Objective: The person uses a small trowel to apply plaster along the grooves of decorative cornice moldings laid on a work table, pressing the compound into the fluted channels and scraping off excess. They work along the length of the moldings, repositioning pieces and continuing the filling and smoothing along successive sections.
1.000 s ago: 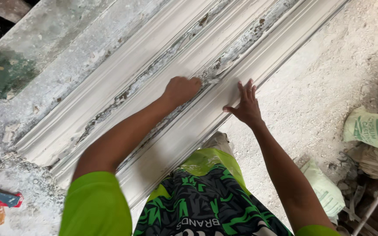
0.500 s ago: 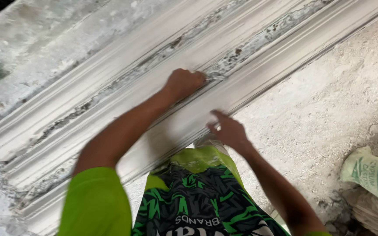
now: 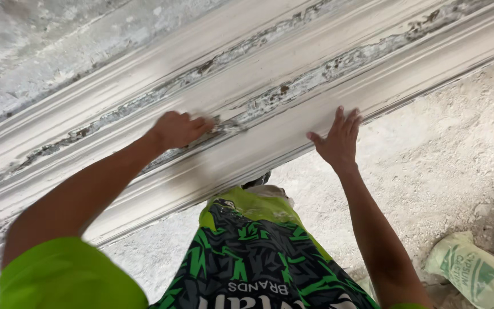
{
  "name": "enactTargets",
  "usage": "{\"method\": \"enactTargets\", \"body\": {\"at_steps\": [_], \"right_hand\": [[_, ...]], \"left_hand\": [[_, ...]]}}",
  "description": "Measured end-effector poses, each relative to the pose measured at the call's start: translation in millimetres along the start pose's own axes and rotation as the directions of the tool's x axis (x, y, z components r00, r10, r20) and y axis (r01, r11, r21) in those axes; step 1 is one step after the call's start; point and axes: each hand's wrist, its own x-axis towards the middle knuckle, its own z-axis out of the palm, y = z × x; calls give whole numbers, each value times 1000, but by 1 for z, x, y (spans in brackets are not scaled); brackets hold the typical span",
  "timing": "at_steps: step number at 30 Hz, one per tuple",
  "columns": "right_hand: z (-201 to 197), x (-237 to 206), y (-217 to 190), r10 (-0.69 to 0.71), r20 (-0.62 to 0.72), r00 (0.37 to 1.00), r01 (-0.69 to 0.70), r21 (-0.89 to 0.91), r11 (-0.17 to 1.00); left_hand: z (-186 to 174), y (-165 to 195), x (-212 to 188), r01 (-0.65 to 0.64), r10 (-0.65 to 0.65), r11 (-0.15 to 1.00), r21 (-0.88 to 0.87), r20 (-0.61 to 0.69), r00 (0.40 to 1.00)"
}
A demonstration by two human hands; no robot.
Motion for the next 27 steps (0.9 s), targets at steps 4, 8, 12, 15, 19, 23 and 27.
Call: {"method": "enactTargets", "body": {"at_steps": [4,8,12,15,19,23,27], "right_hand": [[-6,1,-1,62,75,995,-68,72,995],[-12,-2,-3,84,81,993,-91,97,991],[-12,-6,-3,95,49,994,-99,97,990],[-14,-4,-2,97,36,995,-100,69,993],[-21,0,-2,117,50,992,-119,55,991],[-20,-7,0,142,54,988,-145,58,988],[-20,-2,24,31,62,998,-31,-1,1000]], "left_hand": [[-25,6,70,13,-23,999,-50,-192,981],[-34,14,74,28,-39,998,-62,-180,983],[-38,17,52,-4,-17,996,-87,-240,971],[-58,25,85,-32,6,996,-80,-298,955],[-108,34,184,-67,33,996,-52,-490,871],[-114,35,206,-93,55,994,-62,-456,888],[-94,28,174,-112,81,992,-54,-402,912]]}}
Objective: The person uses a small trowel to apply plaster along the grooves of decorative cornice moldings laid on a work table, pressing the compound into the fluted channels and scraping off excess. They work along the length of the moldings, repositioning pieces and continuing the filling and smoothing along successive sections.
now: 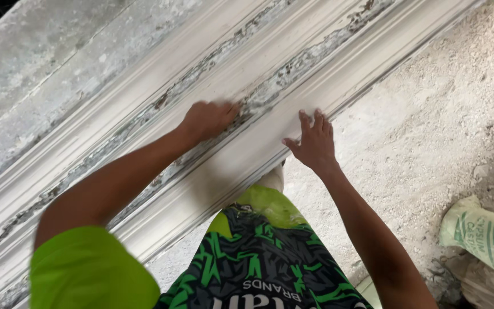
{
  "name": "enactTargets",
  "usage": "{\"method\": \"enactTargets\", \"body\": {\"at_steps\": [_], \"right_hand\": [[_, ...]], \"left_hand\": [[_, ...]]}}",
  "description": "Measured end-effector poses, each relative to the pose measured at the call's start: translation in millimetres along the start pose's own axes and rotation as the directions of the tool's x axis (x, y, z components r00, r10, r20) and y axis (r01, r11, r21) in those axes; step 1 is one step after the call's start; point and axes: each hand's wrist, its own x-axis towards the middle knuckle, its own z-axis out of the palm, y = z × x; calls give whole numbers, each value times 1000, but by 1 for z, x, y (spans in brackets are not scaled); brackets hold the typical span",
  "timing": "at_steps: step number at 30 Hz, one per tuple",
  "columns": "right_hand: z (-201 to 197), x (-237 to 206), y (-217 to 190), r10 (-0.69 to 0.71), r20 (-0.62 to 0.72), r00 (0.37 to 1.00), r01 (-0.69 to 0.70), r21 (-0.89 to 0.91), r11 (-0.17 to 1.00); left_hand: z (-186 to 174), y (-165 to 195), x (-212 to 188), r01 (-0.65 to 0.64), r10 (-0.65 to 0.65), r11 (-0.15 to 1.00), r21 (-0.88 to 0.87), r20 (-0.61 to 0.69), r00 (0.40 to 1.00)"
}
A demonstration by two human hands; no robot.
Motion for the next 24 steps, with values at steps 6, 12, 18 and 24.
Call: {"method": "enactTargets", "body": {"at_steps": [6,12,18,24], "right_hand": [[-41,51,80,88,49,995,-95,148,984],[-96,118,142,261,204,943,-275,43,960],[-109,118,202,256,261,931,-287,88,954],[-87,125,229,183,86,979,-190,82,978]], "left_hand": [[20,10,46,53,-53,996,-70,-1,999],[33,10,194,39,-52,997,-72,-198,979],[12,2,189,-47,46,999,-3,-115,992],[26,1,301,-30,9,988,-154,-136,991]]}}
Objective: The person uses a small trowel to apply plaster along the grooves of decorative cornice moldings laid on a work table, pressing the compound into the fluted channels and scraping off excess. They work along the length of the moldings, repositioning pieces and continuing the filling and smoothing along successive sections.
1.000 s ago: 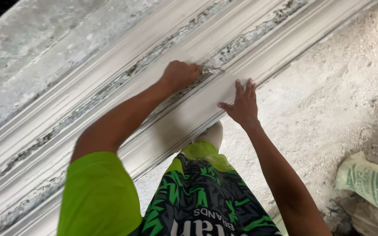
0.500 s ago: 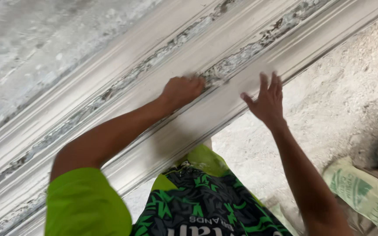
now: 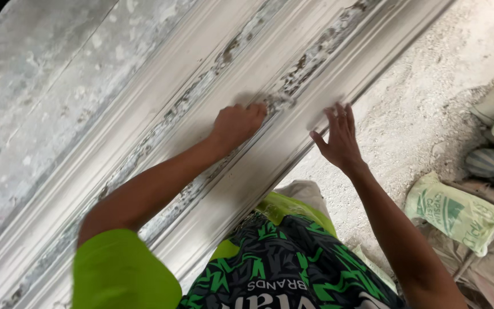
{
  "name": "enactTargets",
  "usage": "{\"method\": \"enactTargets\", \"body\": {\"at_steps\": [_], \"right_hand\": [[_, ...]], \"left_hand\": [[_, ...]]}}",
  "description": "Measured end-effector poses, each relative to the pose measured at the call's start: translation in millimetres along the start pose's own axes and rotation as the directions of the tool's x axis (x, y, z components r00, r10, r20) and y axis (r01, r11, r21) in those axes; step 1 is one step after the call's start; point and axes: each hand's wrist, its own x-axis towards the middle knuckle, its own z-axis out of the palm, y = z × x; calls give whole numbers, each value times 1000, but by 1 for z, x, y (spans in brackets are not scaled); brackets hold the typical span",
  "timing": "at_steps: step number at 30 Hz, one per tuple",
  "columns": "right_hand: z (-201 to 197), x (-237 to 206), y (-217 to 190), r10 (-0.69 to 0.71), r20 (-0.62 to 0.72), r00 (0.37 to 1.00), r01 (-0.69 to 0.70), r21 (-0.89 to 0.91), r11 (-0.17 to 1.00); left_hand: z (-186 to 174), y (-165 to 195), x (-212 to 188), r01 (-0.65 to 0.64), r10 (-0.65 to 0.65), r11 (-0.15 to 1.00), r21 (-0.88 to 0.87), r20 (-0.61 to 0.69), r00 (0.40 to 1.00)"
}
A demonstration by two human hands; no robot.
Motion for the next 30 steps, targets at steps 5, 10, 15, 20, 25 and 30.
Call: {"method": "enactTargets", "body": {"at_steps": [5,10,15,20,25,30], "right_hand": [[-10,16,22,-110,-149,983,110,-9,994],[-29,39,48,-128,-168,978,133,20,991],[-44,66,78,-195,-266,944,226,91,970],[-68,113,116,-291,-325,900,321,40,946],[-108,149,166,-322,-313,894,362,78,929],[-137,185,209,-351,-259,900,371,29,928]], "left_hand": [[0,1,31,32,-31,999,-34,22,999],[-22,-12,-18,-38,47,998,-55,165,985],[-33,-2,-21,21,-13,1000,-22,290,957],[-8,9,109,82,-76,996,-32,146,986],[1,16,237,116,-120,993,32,154,981],[-13,14,219,129,-173,984,125,473,864]]}}
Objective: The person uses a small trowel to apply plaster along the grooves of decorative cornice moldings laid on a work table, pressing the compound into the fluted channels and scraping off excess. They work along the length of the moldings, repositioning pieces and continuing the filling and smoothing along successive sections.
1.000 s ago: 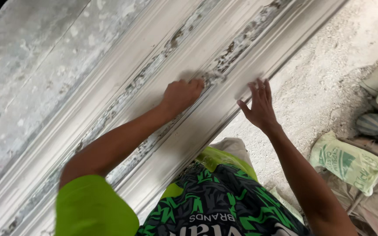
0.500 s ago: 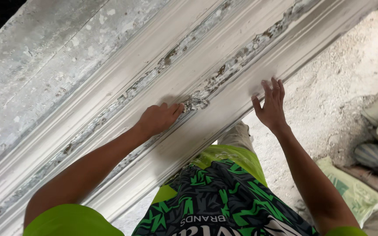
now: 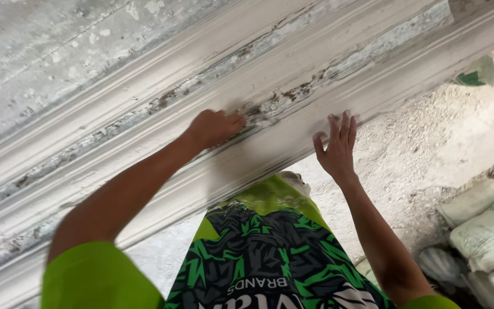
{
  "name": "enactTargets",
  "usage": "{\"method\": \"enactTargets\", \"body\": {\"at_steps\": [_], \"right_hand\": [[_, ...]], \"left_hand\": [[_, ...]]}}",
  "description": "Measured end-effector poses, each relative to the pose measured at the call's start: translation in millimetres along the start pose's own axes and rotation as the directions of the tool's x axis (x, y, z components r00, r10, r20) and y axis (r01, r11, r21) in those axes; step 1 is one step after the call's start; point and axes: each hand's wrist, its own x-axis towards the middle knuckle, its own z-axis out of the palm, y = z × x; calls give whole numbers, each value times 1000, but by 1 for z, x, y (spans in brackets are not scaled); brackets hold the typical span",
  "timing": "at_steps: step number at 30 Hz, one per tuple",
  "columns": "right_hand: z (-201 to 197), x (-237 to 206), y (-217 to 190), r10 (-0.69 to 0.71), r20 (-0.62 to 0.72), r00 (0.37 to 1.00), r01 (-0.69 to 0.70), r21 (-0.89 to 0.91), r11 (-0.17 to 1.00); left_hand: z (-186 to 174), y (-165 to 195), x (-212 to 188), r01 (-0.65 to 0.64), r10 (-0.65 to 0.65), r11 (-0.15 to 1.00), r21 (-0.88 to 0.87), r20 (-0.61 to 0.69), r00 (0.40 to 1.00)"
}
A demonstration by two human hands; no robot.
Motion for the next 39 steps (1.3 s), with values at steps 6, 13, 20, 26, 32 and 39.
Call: {"method": "enactTargets", "body": {"at_steps": [6,13,20,26,32,39], "right_hand": [[4,18,22,-33,53,998,35,-48,998],[-1,16,19,7,81,997,-5,-26,1000],[-30,26,21,119,225,967,-115,-32,993],[-41,24,15,165,205,965,-165,-19,986],[-54,21,31,146,246,958,-161,39,986],[-81,48,66,-115,131,985,97,141,985]], "left_hand": [[0,2,0,64,-61,995,-77,39,997],[-29,14,100,-11,-26,992,-127,-281,959],[-51,16,90,-75,37,984,-163,-222,974],[-112,45,185,-120,16,979,-168,-517,856],[-101,29,163,-147,78,977,-156,-380,922],[-124,56,260,-69,-39,981,-182,-531,847]]}}
